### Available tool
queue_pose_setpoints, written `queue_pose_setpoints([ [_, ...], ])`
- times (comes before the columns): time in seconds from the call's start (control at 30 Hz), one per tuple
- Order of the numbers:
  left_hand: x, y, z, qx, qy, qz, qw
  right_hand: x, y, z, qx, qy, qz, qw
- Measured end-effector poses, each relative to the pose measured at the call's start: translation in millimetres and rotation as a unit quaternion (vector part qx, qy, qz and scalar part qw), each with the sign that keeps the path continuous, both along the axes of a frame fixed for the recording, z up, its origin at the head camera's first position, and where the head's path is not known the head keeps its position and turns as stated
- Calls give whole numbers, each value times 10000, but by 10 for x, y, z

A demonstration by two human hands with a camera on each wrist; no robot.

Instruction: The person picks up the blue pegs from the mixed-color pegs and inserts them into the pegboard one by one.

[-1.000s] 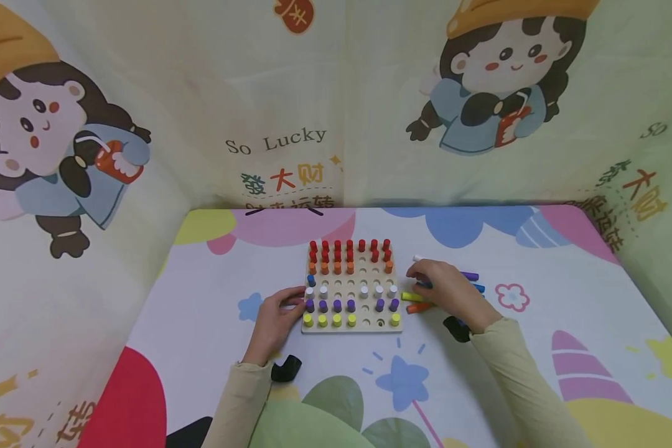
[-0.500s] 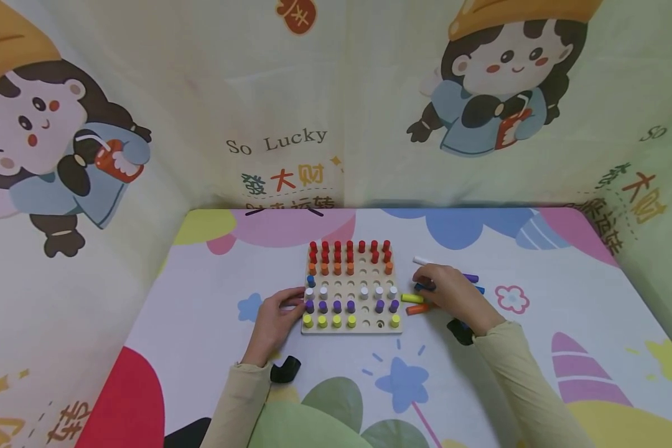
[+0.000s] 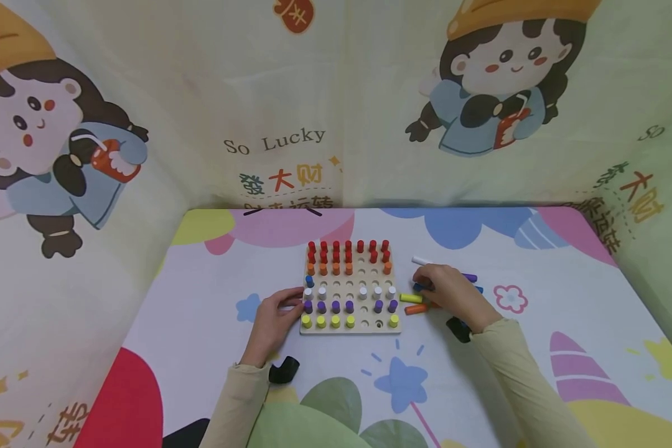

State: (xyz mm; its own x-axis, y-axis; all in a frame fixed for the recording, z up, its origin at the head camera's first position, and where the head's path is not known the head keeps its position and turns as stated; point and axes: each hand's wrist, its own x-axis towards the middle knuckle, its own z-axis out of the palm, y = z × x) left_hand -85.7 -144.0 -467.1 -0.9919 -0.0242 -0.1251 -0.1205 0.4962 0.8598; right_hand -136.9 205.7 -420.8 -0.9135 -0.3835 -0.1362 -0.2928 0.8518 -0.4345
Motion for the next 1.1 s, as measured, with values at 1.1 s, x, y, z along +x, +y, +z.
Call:
queue_pose_setpoints([
  [1.1,7,16,34,-32,-63,-1,10000,-2,-52,110,-10,275,156,9995],
])
